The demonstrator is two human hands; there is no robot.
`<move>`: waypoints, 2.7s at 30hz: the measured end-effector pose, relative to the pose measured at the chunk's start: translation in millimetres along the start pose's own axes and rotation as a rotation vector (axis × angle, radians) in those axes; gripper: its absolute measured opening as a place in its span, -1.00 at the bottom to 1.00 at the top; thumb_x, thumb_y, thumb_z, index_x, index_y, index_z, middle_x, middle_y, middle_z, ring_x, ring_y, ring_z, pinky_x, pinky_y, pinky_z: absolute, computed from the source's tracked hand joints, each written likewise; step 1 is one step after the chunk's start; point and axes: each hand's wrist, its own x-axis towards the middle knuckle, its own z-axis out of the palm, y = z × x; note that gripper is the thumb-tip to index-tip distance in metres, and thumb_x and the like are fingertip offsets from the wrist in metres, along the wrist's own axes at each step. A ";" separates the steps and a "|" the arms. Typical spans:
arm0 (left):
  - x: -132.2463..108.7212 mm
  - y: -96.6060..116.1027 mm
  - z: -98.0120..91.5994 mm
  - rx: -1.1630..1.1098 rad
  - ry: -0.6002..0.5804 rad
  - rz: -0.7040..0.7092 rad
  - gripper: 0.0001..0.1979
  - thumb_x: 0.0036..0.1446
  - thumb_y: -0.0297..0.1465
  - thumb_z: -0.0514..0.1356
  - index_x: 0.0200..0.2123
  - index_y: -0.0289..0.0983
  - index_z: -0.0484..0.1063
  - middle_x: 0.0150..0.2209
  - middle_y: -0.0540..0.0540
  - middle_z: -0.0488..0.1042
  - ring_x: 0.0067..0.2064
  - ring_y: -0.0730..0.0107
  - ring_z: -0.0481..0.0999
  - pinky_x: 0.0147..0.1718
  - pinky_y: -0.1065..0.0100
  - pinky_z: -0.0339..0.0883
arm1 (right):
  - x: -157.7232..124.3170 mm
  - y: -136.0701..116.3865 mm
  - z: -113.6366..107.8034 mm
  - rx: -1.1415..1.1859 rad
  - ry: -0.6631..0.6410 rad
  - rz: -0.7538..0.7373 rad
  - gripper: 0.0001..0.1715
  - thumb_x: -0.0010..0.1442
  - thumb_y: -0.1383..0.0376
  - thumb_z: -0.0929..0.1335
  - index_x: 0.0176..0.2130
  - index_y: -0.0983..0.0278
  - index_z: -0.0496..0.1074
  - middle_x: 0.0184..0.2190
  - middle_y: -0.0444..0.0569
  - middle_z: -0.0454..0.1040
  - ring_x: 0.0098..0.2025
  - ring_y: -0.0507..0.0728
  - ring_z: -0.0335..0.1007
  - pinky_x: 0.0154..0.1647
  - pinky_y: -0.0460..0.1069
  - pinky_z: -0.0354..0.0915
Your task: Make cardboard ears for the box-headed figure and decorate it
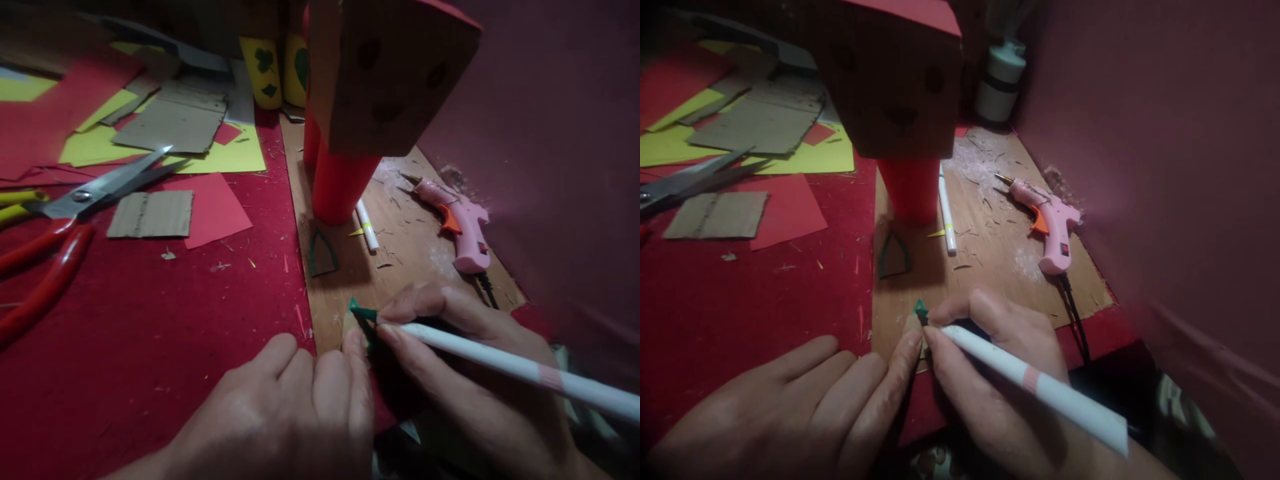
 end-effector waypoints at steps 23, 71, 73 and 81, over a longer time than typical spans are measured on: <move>-0.9 0.9 3.4 -0.012 0.018 0.010 -0.82 0.27 -0.60 0.09 -0.12 -0.48 0.46 -0.60 0.08 0.35 -0.64 0.39 0.31 -0.66 0.31 0.23 | 0.6 0.6 0.7 -0.025 0.018 0.001 -0.88 0.23 0.30 0.44 -0.37 0.12 0.50 -0.48 -0.22 0.64 -0.50 0.03 0.57 -0.44 -0.13 0.46; 0.7 -0.4 -2.3 0.000 -0.006 0.030 -0.71 0.28 -0.64 -0.01 -0.05 -0.57 0.45 -0.59 0.07 0.34 -0.65 0.41 0.31 -0.72 0.34 0.19 | 3.8 -2.2 -2.0 0.072 -0.059 -0.033 -0.87 0.19 0.37 0.44 -0.38 0.15 0.50 -0.50 -0.19 0.62 -0.48 0.05 0.58 -0.49 -0.13 0.46; 0.4 -0.7 -3.9 -0.009 -0.045 0.036 -0.72 0.29 -0.63 0.01 -0.04 -0.57 0.44 -0.57 0.06 0.36 -0.63 0.41 0.34 -0.70 0.35 0.21 | 3.7 -2.9 -1.3 0.073 -0.042 -0.011 -0.88 0.19 0.35 0.44 -0.38 0.15 0.50 -0.50 -0.17 0.63 -0.49 0.07 0.58 -0.49 -0.09 0.47; -1.6 -0.8 -4.3 -0.010 -0.057 0.042 -0.74 0.27 -0.63 0.05 -0.05 -0.50 0.47 -0.57 0.08 0.35 -0.63 0.43 0.31 -0.69 0.34 0.19 | -0.1 2.7 -8.4 0.146 -0.041 0.006 -0.85 0.21 0.38 0.45 -0.34 0.11 0.59 -0.49 -0.14 0.64 -0.49 0.11 0.60 -0.53 -0.09 0.50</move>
